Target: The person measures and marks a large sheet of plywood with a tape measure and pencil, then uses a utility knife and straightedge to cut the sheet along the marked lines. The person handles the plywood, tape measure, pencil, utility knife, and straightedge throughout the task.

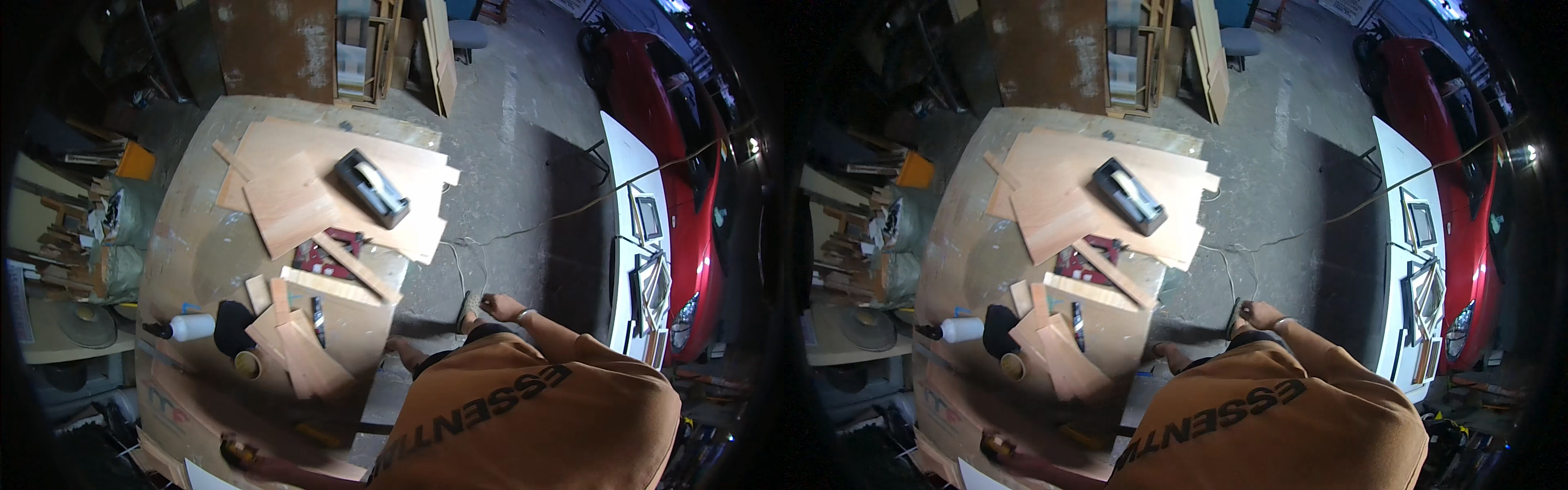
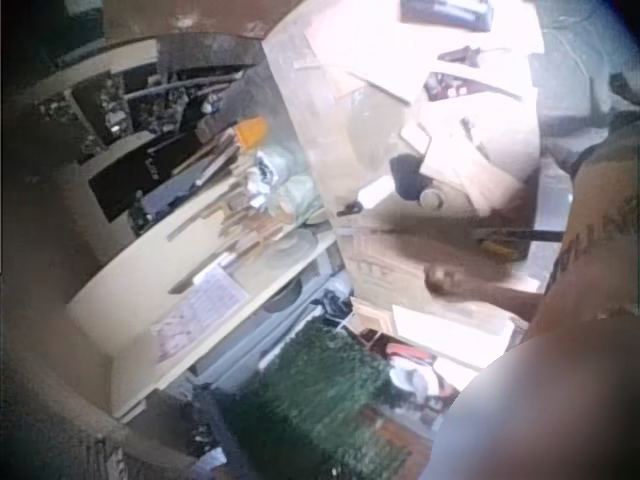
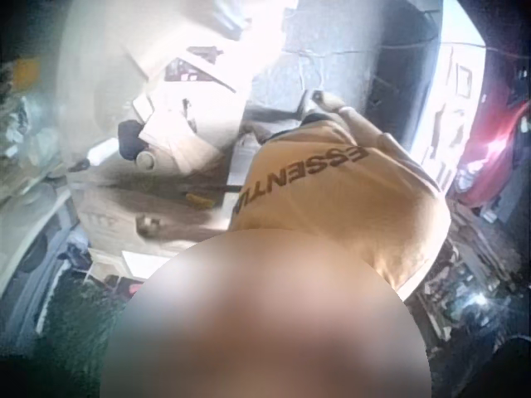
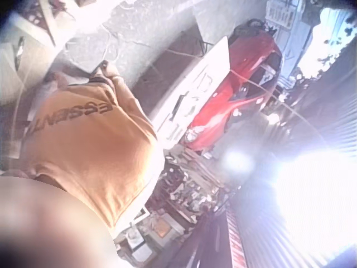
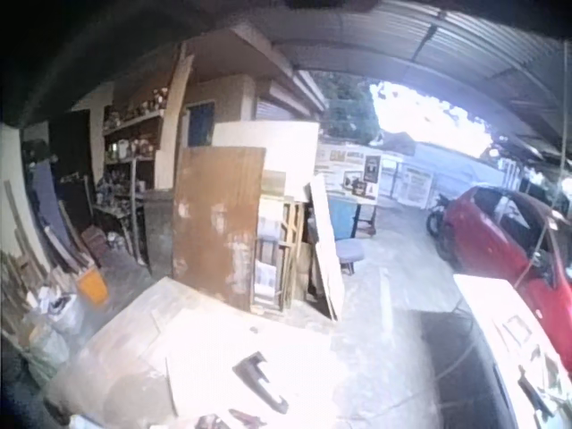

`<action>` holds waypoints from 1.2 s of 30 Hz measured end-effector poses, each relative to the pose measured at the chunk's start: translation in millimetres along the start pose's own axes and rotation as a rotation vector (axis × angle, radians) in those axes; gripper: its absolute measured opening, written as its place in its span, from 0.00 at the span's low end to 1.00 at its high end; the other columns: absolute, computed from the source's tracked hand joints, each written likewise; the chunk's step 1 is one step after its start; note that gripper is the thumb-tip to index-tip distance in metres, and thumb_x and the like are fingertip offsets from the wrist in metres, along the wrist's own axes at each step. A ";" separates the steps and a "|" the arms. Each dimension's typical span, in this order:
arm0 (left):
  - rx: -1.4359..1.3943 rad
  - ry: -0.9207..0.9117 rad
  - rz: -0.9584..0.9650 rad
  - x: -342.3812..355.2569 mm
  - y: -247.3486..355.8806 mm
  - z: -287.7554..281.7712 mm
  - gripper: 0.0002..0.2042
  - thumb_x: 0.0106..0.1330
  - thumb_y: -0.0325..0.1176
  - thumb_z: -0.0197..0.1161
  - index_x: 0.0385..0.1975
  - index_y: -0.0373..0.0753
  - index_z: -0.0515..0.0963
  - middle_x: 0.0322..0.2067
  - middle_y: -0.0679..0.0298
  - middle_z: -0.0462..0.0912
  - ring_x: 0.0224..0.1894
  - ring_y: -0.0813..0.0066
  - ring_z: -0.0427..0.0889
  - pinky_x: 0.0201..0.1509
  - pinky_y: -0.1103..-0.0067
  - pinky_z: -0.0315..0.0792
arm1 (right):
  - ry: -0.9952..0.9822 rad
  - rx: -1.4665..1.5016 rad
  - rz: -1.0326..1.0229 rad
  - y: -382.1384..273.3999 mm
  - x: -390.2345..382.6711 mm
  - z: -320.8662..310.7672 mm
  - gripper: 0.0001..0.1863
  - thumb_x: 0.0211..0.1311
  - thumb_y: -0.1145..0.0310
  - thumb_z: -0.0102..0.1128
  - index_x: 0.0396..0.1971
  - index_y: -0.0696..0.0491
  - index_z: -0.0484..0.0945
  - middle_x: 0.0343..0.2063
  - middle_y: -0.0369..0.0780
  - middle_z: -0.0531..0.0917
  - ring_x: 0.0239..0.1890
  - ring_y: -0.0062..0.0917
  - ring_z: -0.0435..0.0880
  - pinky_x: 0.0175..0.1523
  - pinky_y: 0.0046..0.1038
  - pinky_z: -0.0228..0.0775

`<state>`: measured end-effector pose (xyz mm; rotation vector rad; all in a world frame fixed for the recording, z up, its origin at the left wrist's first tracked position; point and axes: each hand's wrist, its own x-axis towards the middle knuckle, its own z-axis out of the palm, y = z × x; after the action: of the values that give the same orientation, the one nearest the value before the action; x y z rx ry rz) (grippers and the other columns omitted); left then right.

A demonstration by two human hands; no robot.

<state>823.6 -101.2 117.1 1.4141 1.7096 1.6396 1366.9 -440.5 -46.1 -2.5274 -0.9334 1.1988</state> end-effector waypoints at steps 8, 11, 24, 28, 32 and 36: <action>-0.312 -1.260 -0.245 -305.8 176.1 223.4 0.27 0.54 0.19 0.63 0.58 0.34 0.73 0.54 0.60 0.74 0.55 0.68 0.76 0.61 0.71 0.72 | 0.153 0.627 -0.555 -22.0 -17.1 -163.5 0.21 0.75 0.53 0.52 0.50 0.57 0.75 0.46 0.51 0.82 0.47 0.47 0.83 0.53 0.41 0.75; -0.516 -1.489 -0.628 -407.7 216.7 282.9 0.32 0.56 0.25 0.76 0.57 0.34 0.65 0.49 0.59 0.73 0.53 0.73 0.76 0.57 0.76 0.73 | 0.036 0.437 -0.716 -2.0 -27.1 -211.5 0.26 0.75 0.49 0.51 0.53 0.58 0.76 0.48 0.51 0.82 0.50 0.47 0.83 0.55 0.41 0.74; -0.694 -1.242 -1.086 -459.3 243.8 469.3 0.16 0.71 0.31 0.64 0.53 0.32 0.70 0.53 0.56 0.78 0.55 0.70 0.80 0.66 0.69 0.73 | -0.102 0.378 -0.627 23.4 125.9 -328.2 0.29 0.68 0.44 0.60 0.48 0.58 0.81 0.39 0.45 0.86 0.42 0.33 0.85 0.48 0.34 0.77; -0.817 -1.177 -1.139 -443.1 259.5 537.6 0.12 0.73 0.28 0.61 0.52 0.33 0.70 0.54 0.52 0.79 0.57 0.63 0.80 0.69 0.66 0.73 | -0.290 0.558 -0.533 7.9 176.4 -390.5 0.28 0.69 0.41 0.59 0.43 0.56 0.83 0.32 0.37 0.84 0.34 0.22 0.80 0.35 0.27 0.74; -0.869 -1.313 -0.978 -435.4 282.4 592.9 0.11 0.75 0.30 0.58 0.52 0.35 0.70 0.51 0.49 0.80 0.60 0.55 0.79 0.68 0.66 0.73 | -0.259 0.334 -0.610 1.6 215.4 -451.1 0.34 0.58 0.36 0.67 0.39 0.57 0.83 0.33 0.38 0.85 0.37 0.25 0.80 0.41 0.31 0.73; -0.678 -1.482 -0.987 -427.5 293.3 637.2 0.06 0.74 0.30 0.60 0.46 0.42 0.74 0.46 0.60 0.82 0.51 0.66 0.83 0.54 0.71 0.78 | -0.305 0.274 -0.590 18.7 230.4 -495.2 0.29 0.58 0.42 0.71 0.40 0.57 0.83 0.31 0.36 0.84 0.36 0.21 0.78 0.40 0.27 0.72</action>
<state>1639.8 -182.6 72.2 0.7262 0.5722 0.2392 1856.6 -268.4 124.9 -1.7062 -1.3474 1.4003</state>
